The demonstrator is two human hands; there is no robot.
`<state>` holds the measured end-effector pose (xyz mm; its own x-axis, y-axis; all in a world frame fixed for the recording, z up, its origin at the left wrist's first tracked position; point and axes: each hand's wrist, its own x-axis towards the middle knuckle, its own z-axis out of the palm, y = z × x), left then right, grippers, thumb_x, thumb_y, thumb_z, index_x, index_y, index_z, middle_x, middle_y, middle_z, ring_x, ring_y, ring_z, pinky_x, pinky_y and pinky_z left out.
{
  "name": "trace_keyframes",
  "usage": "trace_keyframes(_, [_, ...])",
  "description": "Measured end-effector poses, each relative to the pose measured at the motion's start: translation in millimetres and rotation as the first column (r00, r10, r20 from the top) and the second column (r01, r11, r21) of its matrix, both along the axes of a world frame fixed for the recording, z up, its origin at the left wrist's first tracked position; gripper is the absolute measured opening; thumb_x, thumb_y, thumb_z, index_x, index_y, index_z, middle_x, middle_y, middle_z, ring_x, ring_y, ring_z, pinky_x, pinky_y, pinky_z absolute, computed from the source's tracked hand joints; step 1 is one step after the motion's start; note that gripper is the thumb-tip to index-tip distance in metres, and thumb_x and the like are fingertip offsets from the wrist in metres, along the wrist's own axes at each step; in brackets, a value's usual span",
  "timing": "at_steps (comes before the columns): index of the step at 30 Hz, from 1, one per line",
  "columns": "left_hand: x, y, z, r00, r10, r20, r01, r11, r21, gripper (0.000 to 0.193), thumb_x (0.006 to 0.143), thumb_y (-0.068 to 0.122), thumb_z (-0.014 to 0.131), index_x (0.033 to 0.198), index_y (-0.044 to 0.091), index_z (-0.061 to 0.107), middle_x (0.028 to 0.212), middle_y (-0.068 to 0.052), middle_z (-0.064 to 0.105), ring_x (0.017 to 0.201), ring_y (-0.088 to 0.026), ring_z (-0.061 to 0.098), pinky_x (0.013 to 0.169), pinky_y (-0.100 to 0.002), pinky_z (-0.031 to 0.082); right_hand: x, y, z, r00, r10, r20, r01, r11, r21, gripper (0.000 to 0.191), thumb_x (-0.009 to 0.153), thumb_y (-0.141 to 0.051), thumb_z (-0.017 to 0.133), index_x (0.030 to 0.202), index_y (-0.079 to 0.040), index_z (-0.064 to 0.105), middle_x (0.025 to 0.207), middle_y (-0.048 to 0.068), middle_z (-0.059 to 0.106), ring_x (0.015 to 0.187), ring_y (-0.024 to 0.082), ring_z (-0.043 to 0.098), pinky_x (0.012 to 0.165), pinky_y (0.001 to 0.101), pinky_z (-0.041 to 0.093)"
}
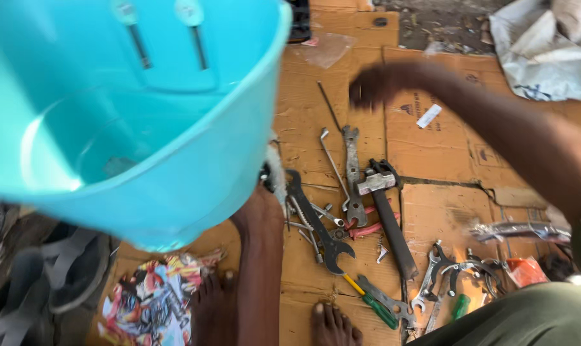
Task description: The person attaches a light blue plastic basket to the front of a bicycle using a wrench and hammer. They then remove protective plastic wrap from the handlebars and install a front wheel onto the fork.
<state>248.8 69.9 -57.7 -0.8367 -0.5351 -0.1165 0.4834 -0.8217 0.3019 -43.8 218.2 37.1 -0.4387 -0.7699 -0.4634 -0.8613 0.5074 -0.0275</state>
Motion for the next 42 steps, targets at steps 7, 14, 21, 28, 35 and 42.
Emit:
trace_keyframes(7, [15, -5, 20, 0.995, 0.071, -0.076, -0.069, 0.997, 0.029, 0.035, 0.098, 0.021, 0.064, 0.127, 0.003, 0.059, 0.117, -0.011, 0.067, 0.103, -0.023, 0.068, 0.087, -0.041, 0.060, 125, -17, -171, 0.942, -0.103, 0.319, 0.161, 0.973, -0.163, 0.090, 0.081, -0.069, 0.072, 0.139, -0.004, 0.052, 0.138, 0.022, 0.056, 0.127, 0.037, 0.054, 0.102, 0.0473, 0.047])
trace_keyframes(14, [22, -24, 28, 0.984, 0.108, -0.138, -0.103, 0.994, 0.043, 0.035, 0.100, 0.023, 0.062, 0.130, 0.005, 0.058, 0.122, -0.011, 0.067, 0.108, -0.024, 0.068, 0.092, -0.042, 0.061, 218, -15, -235, 0.941, -0.312, 0.134, 0.331, 0.755, -0.567, 0.101, 0.085, -0.048, 0.070, 0.153, 0.006, 0.019, 0.119, 0.033, 0.057, 0.088, 0.048, 0.065, 0.066, 0.0570, 0.055])
trace_keyframes(21, [36, -40, 26, 0.992, 0.117, -0.048, -0.115, 0.992, 0.046, 0.033, 0.104, 0.022, 0.061, 0.132, 0.005, 0.057, 0.126, -0.009, 0.066, 0.117, -0.023, 0.067, 0.102, -0.042, 0.059, 243, -2, -215, 0.943, -0.329, 0.037, 0.304, 0.817, -0.490, 0.077, 0.097, -0.026, 0.056, 0.161, -0.006, 0.018, 0.092, 0.029, 0.066, 0.062, 0.045, 0.066, 0.054, 0.0566, 0.053])
trace_keyframes(28, [51, -49, 3, 0.985, -0.036, -0.171, 0.042, 0.999, 0.027, 0.038, 0.109, 0.037, 0.050, 0.132, 0.008, 0.058, 0.126, -0.006, 0.064, 0.115, -0.021, 0.063, 0.100, -0.043, 0.054, 255, 42, -217, 0.883, -0.448, -0.139, 0.402, 0.876, -0.267, 0.071, 0.100, -0.022, 0.048, 0.160, -0.005, 0.015, 0.096, 0.031, 0.065, 0.062, 0.039, 0.070, 0.049, 0.0518, 0.055])
trace_keyframes(35, [50, -52, -63, 0.982, -0.153, -0.110, 0.154, 0.988, 0.000, 0.044, 0.107, 0.040, 0.047, 0.140, 0.012, 0.049, 0.135, -0.006, 0.058, 0.119, -0.020, 0.060, 0.099, -0.043, 0.053, 295, 117, -207, 0.823, -0.464, -0.328, 0.365, 0.874, -0.322, 0.076, 0.088, -0.013, 0.052, 0.158, -0.006, 0.022, 0.097, 0.030, 0.070, 0.073, 0.047, 0.070, 0.061, 0.0568, 0.056])
trace_keyframes(42, [48, -30, -101, 1.000, -0.010, -0.003, 0.009, 0.979, -0.203, 0.051, 0.108, 0.036, 0.050, 0.152, 0.010, 0.041, 0.141, -0.011, 0.050, 0.122, -0.021, 0.057, 0.098, -0.040, 0.055, 326, 189, -167, 0.795, -0.583, -0.169, 0.596, 0.803, 0.034, 0.074, 0.090, -0.054, 0.063, 0.146, -0.015, 0.036, 0.085, 0.018, 0.076, 0.069, 0.037, 0.075, 0.061, 0.0510, 0.059])
